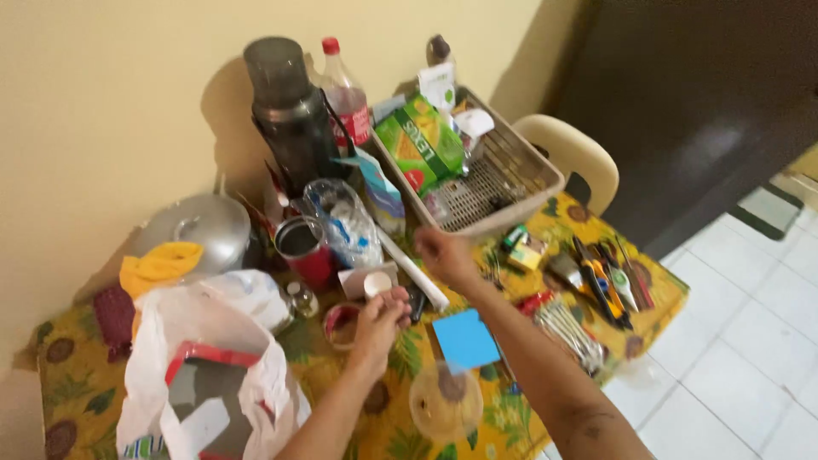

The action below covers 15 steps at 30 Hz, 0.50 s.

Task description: The person organizes various household items on a table by checking a receipt, placing a snack box into a bag, and sorting through a basket containing electronics and small tools.

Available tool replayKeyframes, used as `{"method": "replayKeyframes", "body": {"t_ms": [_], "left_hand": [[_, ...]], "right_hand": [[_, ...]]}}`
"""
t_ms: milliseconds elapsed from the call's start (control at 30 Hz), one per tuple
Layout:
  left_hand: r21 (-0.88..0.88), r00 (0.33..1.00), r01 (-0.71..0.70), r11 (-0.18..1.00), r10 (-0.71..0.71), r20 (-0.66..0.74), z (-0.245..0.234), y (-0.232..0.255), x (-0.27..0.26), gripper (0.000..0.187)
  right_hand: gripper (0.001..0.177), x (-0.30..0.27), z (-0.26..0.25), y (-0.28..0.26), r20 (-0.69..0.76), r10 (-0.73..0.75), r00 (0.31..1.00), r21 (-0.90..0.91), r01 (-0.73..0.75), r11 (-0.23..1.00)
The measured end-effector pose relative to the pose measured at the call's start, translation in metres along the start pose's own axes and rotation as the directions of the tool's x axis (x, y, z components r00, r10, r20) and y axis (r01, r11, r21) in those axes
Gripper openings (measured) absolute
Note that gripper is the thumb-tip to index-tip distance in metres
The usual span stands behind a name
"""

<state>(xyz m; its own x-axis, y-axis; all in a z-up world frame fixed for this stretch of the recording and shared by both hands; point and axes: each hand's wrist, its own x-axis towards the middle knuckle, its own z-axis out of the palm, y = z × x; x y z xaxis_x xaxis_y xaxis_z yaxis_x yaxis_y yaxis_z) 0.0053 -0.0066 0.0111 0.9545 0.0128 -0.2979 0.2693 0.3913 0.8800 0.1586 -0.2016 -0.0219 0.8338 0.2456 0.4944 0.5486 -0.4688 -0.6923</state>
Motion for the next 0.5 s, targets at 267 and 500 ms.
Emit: {"method": "replayKeyframes", "body": {"t_ms": [267,500], "left_hand": [[-0.037,0.996,0.085,0.996,-0.084,0.025,-0.002,0.017,-0.004,0.023],[-0.068,0.995,0.095,0.993,-0.092,0.041,-0.035,0.014,0.02,0.026]], "right_hand": [[0.075,0.148,-0.03,0.097,-0.265,0.699,0.664,0.461,-0.55,0.697],[0.068,0.188,-0.002,0.113,-0.253,0.82,0.513,0.462,-0.681,0.568]]}}
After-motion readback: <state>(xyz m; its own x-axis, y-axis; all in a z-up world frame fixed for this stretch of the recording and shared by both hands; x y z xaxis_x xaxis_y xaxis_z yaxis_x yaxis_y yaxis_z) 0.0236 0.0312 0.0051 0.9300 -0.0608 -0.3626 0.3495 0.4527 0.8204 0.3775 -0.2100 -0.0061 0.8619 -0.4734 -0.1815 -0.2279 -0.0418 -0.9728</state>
